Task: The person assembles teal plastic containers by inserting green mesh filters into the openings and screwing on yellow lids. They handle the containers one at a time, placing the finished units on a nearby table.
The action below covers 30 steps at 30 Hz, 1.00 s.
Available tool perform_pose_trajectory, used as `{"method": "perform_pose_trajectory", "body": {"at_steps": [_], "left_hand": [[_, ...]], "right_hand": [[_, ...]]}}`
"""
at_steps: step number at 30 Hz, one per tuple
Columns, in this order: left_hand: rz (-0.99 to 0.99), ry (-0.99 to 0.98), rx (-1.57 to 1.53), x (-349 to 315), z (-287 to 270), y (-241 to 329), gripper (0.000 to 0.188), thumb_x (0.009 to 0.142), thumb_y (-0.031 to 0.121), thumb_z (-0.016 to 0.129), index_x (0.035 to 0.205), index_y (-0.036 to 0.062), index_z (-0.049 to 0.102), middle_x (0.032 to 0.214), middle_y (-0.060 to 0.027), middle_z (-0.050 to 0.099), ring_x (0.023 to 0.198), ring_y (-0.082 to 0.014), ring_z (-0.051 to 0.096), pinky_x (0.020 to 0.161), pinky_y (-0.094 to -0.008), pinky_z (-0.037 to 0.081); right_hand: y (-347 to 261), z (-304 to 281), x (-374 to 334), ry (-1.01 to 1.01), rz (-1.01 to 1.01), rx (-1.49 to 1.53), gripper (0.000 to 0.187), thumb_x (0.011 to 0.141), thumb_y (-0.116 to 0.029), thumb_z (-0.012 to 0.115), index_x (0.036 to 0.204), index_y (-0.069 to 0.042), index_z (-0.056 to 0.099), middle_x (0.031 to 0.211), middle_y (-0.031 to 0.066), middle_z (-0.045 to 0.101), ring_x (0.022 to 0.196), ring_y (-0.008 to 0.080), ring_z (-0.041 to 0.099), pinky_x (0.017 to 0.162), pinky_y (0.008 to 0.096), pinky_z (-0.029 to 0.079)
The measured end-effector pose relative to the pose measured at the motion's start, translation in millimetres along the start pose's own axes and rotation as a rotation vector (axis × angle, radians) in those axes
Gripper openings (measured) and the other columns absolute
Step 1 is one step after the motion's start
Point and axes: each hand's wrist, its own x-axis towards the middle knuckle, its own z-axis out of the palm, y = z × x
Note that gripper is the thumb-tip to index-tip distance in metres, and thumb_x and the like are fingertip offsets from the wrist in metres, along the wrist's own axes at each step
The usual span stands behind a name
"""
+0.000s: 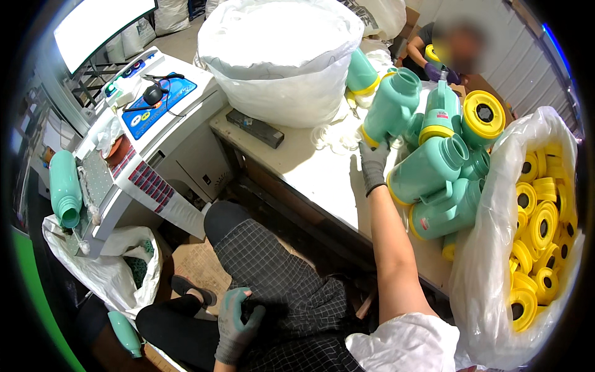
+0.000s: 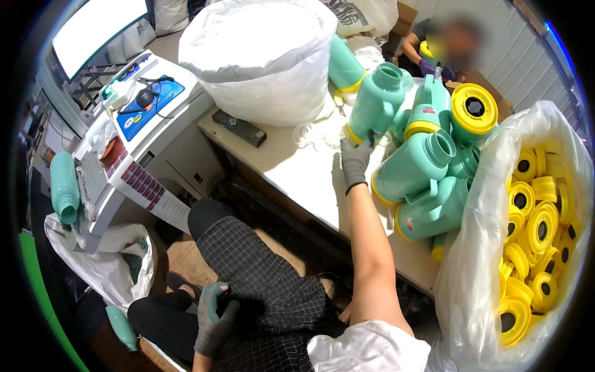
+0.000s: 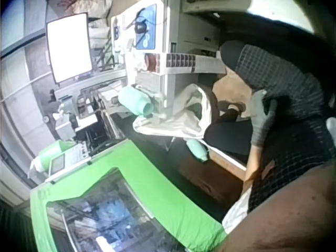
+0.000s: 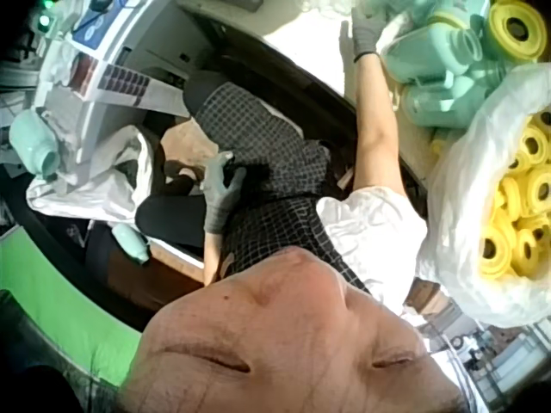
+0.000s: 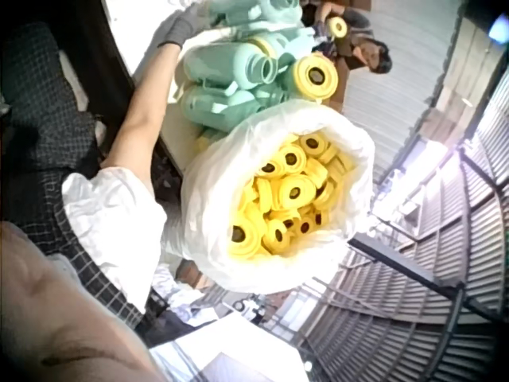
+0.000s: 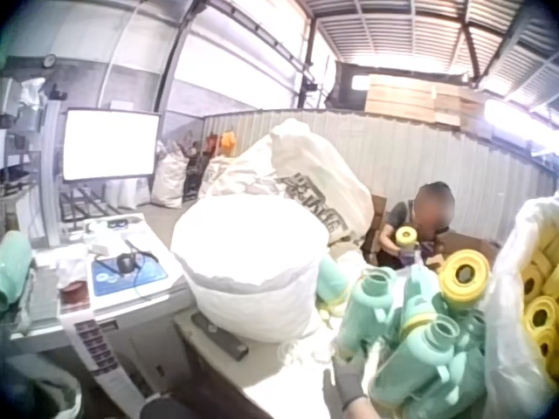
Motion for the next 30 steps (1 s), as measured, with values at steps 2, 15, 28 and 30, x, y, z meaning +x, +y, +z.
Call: {"method": "perform_pose_trajectory", "body": {"at_steps": [2, 15, 28, 30], "left_hand": [[-0.002, -0.031, 0.033, 6, 1, 3, 0.049, 0.079, 0.011, 0.080, 0.121, 0.0000, 0.059, 0.117, -0.0179, 0.063, 0.107, -0.0358, 0.062, 0.090, -0.0442, 0.052], [-0.055, -0.065, 0.077, 22, 2, 3, 0.043, 0.078, 0.013, 0.083, 0.113, -0.0014, 0.062, 0.106, -0.0195, 0.063, 0.095, -0.0379, 0.064, 0.082, -0.0450, 0.052], [-0.171, -0.063, -0.007, 39, 7, -1, 0.030, 0.081, 0.008, 0.078, 0.105, -0.0002, 0.062, 0.097, -0.0165, 0.060, 0.090, -0.0335, 0.061, 0.079, -0.0423, 0.049], [-0.198, -0.075, -0.046, 40, 5, -1, 0.027, 0.083, 0.007, 0.075, 0.105, -0.0010, 0.062, 0.098, -0.0152, 0.058, 0.089, -0.0289, 0.060, 0.079, -0.0393, 0.048]], "right_hand": [[0, 13, 6, 0.138, -0.329, -0.047, 0.092, 0.080, -0.033, 0.080, 0.153, 0.002, 0.038, 0.154, 0.0279, 0.042, 0.135, 0.0452, 0.049, 0.113, 0.0449, 0.041], [-19, -9, 30, 0.105, 0.106, -0.695, 0.069, 0.089, -0.018, 0.066, 0.150, -0.002, 0.040, 0.162, 0.0247, 0.027, 0.146, 0.0405, 0.037, 0.117, 0.0414, 0.039], [26, -23, 77, 0.101, 0.215, -0.457, 0.065, 0.094, -0.030, 0.064, 0.149, 0.000, 0.046, 0.142, 0.0295, 0.056, 0.131, 0.0407, 0.058, 0.111, 0.0430, 0.047], [31, -18, 86, 0.105, 0.248, -0.343, 0.063, 0.095, -0.029, 0.062, 0.149, 0.000, 0.046, 0.142, 0.0294, 0.056, 0.131, 0.0419, 0.057, 0.111, 0.0438, 0.047]]}}
